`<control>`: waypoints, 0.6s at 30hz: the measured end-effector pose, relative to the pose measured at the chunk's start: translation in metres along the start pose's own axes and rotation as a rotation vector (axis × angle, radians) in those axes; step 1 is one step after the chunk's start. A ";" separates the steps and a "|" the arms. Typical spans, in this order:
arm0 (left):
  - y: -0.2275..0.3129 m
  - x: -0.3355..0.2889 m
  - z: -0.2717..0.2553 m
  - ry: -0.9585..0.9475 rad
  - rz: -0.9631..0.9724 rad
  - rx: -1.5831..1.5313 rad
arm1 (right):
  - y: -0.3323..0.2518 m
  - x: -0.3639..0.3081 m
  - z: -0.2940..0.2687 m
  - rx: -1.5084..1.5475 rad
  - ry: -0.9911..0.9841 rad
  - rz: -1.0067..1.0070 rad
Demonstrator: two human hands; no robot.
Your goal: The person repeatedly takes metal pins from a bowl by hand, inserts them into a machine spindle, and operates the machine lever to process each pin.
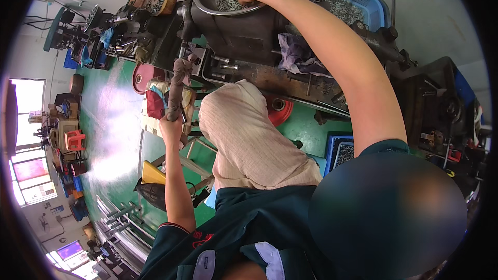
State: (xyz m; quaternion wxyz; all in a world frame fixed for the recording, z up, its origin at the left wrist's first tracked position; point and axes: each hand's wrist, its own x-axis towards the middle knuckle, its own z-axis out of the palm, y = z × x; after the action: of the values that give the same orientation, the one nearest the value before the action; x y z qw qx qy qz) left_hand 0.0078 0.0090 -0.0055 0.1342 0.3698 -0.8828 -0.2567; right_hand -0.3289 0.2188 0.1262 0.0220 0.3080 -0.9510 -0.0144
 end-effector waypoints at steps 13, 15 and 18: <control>0.002 0.001 -0.004 -0.035 -0.071 -0.046 | 0.126 -0.056 0.058 1.036 0.113 0.104; -0.001 0.001 -0.002 -0.027 -0.067 -0.056 | 0.124 -0.063 0.091 1.097 0.046 0.125; -0.002 0.002 0.000 -0.029 -0.078 -0.054 | 0.122 -0.071 0.106 1.119 0.070 0.135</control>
State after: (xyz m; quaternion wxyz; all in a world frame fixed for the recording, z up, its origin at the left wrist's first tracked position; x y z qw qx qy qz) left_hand 0.0074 0.0068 -0.0064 0.1209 0.3964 -0.8624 -0.2908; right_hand -0.3478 0.3608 0.0231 -0.1121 0.2114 -0.8301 0.5036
